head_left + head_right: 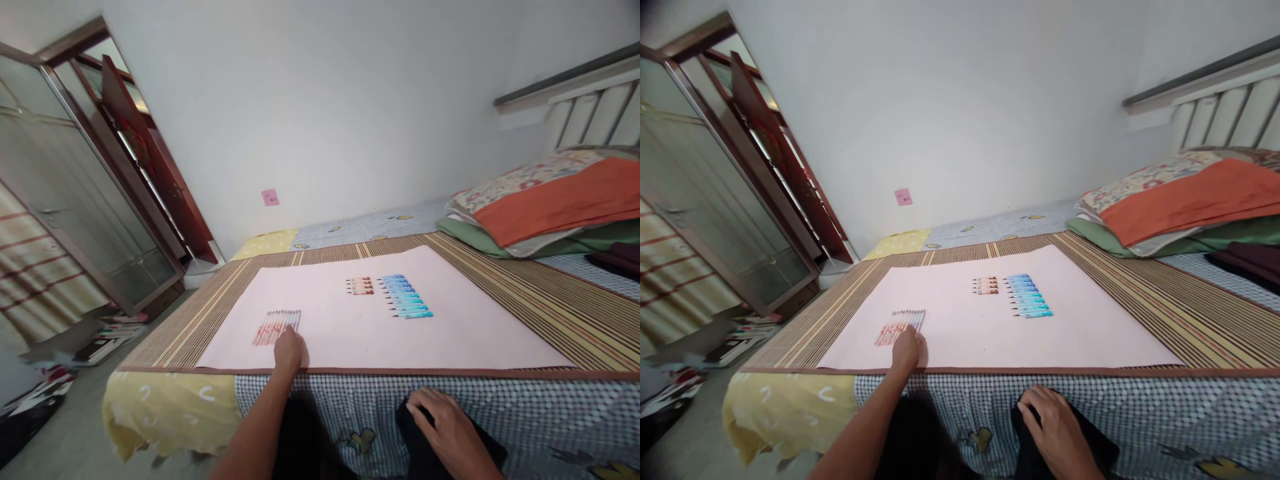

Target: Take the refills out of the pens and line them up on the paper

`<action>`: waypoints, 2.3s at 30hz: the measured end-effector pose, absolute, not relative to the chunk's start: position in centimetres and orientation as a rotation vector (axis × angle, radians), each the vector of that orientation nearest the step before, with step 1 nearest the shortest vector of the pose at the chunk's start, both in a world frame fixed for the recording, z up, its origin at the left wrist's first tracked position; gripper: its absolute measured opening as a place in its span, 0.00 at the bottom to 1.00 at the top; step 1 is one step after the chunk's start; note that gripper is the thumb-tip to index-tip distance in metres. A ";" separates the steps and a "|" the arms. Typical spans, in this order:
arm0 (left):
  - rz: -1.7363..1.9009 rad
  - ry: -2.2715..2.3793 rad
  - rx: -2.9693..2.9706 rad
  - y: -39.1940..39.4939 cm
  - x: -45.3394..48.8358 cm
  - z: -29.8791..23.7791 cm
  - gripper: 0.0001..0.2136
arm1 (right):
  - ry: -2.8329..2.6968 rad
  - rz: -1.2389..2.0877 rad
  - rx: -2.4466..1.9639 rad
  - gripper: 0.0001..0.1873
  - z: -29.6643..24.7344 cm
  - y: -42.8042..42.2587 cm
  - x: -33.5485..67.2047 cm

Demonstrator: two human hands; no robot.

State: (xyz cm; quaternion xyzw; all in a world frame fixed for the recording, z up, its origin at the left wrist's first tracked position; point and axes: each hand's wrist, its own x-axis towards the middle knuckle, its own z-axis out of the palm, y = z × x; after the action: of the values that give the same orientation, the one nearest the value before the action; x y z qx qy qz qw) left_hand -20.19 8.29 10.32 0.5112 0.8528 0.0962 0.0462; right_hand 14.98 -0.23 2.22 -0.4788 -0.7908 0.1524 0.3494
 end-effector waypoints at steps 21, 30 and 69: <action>0.286 2.509 1.560 9.6 -19.8 9.4 0.15 | -2.044 0.397 -1.252 0.13 2.5 -0.5 14.9; 0.471 2.460 1.455 10.0 -19.3 9.1 0.10 | -2.052 0.404 -1.261 0.13 2.2 -0.4 14.9; 1.254 1.094 0.995 -8.9 -10.0 9.7 0.25 | -2.212 0.234 -1.294 0.15 0.9 -5.1 11.7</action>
State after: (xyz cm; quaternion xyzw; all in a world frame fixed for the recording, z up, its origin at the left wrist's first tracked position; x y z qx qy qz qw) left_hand -10.05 -8.94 9.68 0.4230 0.4651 0.5334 0.5659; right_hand 11.73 -5.05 0.86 -0.4827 -0.8251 0.0874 0.2803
